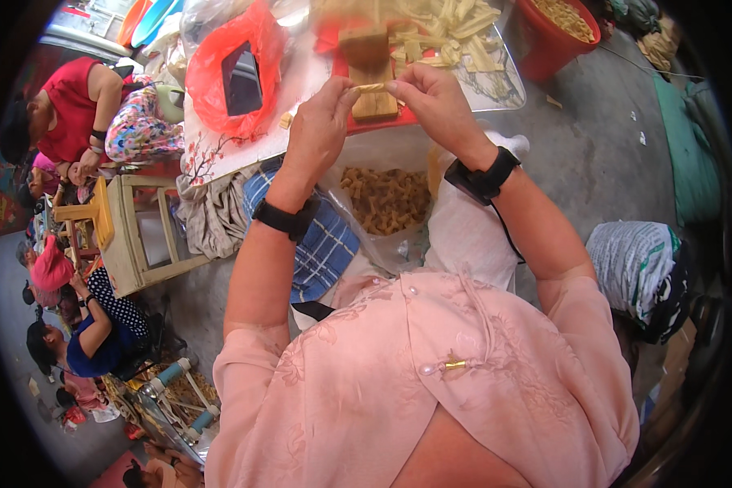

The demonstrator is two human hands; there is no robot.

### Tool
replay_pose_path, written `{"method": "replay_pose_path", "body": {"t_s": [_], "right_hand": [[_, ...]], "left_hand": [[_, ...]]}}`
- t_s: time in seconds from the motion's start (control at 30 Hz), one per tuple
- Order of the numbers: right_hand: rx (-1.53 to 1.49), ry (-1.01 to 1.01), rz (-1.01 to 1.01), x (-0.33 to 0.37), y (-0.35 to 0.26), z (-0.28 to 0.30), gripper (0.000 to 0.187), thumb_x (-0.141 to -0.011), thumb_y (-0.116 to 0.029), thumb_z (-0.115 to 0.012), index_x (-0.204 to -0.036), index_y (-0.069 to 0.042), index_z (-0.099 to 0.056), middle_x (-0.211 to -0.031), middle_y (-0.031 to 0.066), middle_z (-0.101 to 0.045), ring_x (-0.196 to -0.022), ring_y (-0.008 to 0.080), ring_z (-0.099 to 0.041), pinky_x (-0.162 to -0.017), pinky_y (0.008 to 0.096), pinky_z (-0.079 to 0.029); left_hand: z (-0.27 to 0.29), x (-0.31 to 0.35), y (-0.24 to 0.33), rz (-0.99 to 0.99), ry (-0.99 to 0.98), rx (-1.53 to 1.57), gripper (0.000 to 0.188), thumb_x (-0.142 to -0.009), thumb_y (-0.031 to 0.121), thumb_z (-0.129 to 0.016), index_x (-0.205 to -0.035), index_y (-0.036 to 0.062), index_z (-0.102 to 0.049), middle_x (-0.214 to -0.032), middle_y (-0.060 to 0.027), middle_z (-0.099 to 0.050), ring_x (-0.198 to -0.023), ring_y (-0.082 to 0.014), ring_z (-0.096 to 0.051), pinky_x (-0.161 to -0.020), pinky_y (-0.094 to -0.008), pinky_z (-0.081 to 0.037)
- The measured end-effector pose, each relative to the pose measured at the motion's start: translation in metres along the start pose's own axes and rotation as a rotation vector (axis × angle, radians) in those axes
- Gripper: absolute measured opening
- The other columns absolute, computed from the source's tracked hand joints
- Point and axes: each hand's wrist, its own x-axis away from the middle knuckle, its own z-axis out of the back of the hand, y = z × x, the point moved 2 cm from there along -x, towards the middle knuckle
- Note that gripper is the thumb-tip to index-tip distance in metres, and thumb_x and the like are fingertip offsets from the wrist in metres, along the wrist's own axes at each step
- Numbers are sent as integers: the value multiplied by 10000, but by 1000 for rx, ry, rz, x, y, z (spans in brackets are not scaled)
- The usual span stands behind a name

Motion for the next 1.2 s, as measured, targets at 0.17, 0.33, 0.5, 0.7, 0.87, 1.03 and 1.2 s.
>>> {"method": "replay_pose_path", "body": {"t_s": [0.17,0.33,0.5,0.7,0.87,1.03,1.2], "right_hand": [[280,48,36,-7,21,-2,231,-842,-221,-563,-779,1,-578,-639,134,-575,-576,261,-546,-550,362,-428],[438,57,-26,3,13,6,264,-847,-274,-538,-770,-28,-596,-701,165,-602,-656,362,-561,-603,420,-446],[424,57,414,35,-31,-8,196,-847,-235,-587,-805,-51,-636,-750,129,-625,-674,325,-576,-617,410,-452],[-95,-67,271,75,-46,-39,121,-848,-93,-613,-929,-12,-653,-793,108,-622,-746,226,-597,-666,289,-470],[-98,-195,305,93,-46,-57,145,-875,-124,-589,-967,-19,-628,-792,107,-618,-708,215,-586,-658,279,-467],[-298,-197,38,82,-60,-57,162,-904,-165,-558,-887,-9,-600,-759,112,-594,-661,225,-556,-620,285,-452],[-3,-59,215,74,-40,-52,206,-923,-188,-522,-832,-6,-552,-665,90,-498,-626,132,-505,-579,303,-422]], "left_hand": [[-9,-5,12,80,-84,-404,271,-921,329,-464,-982,86,-566,-759,-177,-606,-759,-373,-592,-644,-462,-443],[2,10,17,154,-189,-685,247,-913,312,-461,-923,84,-557,-793,-185,-616,-822,-376,-594,-665,-483,-451],[1,47,23,-325,214,-423,231,-899,296,-504,-1015,127,-612,-781,-136,-611,-754,-366,-574,-718,-408,-460],[-11,90,16,543,-424,895,394,-970,318,-420,-1117,-13,-573,-1176,-90,-555,-1006,-191,-573,-816,-318,-466],[-4,92,17,478,-279,1317,231,-916,182,-513,-1073,17,-557,-1012,-55,-583,-886,-139,-580,-771,-288,-478],[-7,97,16,609,-273,1266,141,-905,145,-504,-1010,81,-573,-940,17,-561,-792,-84,-538,-682,-237,-439],[3,96,43,86,-98,146,188,-869,79,-453,-1004,31,-575,-882,-126,-579,-817,-289,-544,-729,-386,-439]]}}
